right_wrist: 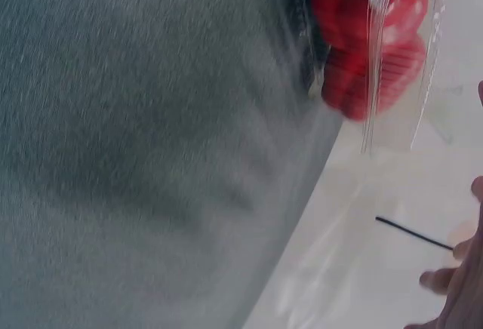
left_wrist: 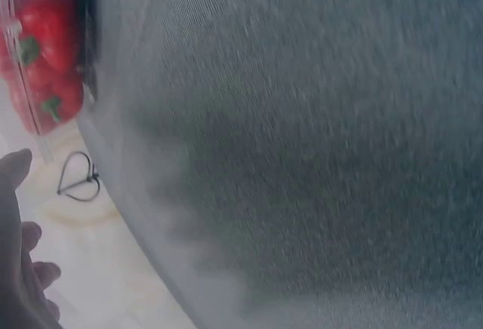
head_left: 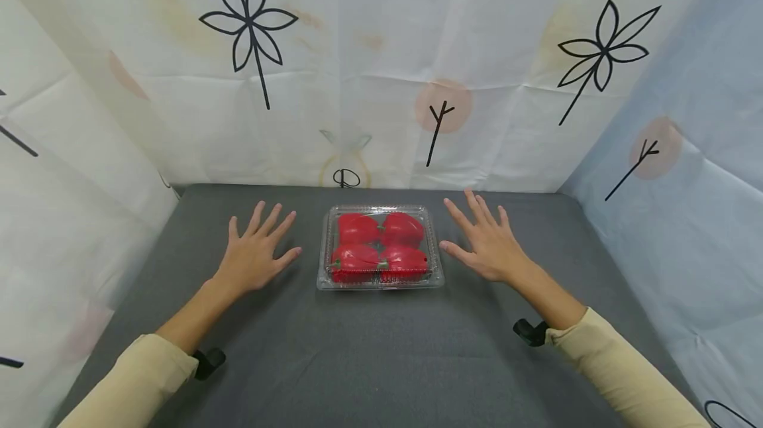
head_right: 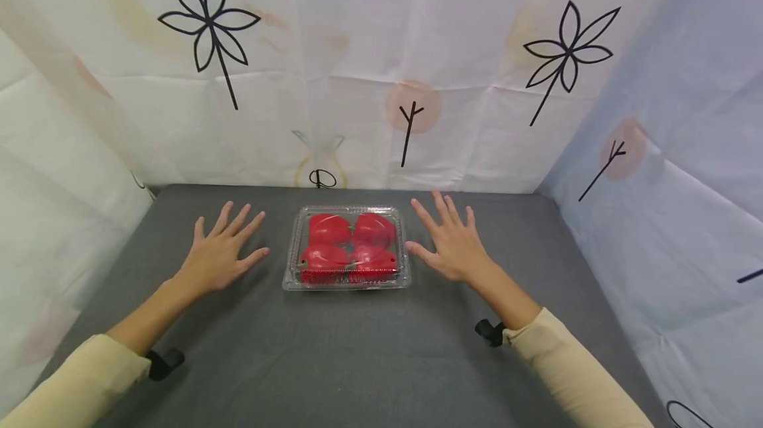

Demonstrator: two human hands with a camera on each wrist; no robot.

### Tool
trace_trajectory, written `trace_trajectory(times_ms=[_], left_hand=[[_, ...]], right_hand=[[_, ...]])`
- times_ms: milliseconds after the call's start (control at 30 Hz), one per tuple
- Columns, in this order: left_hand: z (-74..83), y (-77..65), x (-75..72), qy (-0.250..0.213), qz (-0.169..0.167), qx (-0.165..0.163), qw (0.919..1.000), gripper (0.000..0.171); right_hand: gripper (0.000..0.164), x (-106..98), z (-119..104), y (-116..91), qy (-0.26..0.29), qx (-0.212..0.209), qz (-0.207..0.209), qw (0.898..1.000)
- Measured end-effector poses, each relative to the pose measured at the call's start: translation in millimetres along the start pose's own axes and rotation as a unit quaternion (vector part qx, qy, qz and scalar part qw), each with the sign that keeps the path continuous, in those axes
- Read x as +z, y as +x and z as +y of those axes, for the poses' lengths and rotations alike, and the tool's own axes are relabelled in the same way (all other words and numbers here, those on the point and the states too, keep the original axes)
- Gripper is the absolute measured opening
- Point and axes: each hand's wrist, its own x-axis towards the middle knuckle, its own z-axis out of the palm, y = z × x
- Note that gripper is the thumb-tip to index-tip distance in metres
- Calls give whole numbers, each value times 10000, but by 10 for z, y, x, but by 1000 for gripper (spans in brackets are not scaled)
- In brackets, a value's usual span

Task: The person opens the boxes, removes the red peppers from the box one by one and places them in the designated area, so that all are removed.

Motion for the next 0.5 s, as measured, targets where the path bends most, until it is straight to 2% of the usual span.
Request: trace_trajectory(times_ms=[167,300,400,500], left_hand=[[118,-27,15,-643,-323,184,9972,77],[181,-38,32,-1454,-630,283,9870,81],[202,-46,37,-2234,-972,215,9696,82],[201,-58,45,-2986,-1333,179,9449,81]], right_hand=[[83,46,-114,16,139,-800,182,9965],[83,95,-209,40,188,-1460,366,9884],[82,131,-284,59,196,-1910,534,9799],[78,167,-366,82,311,-2274,713,9707]])
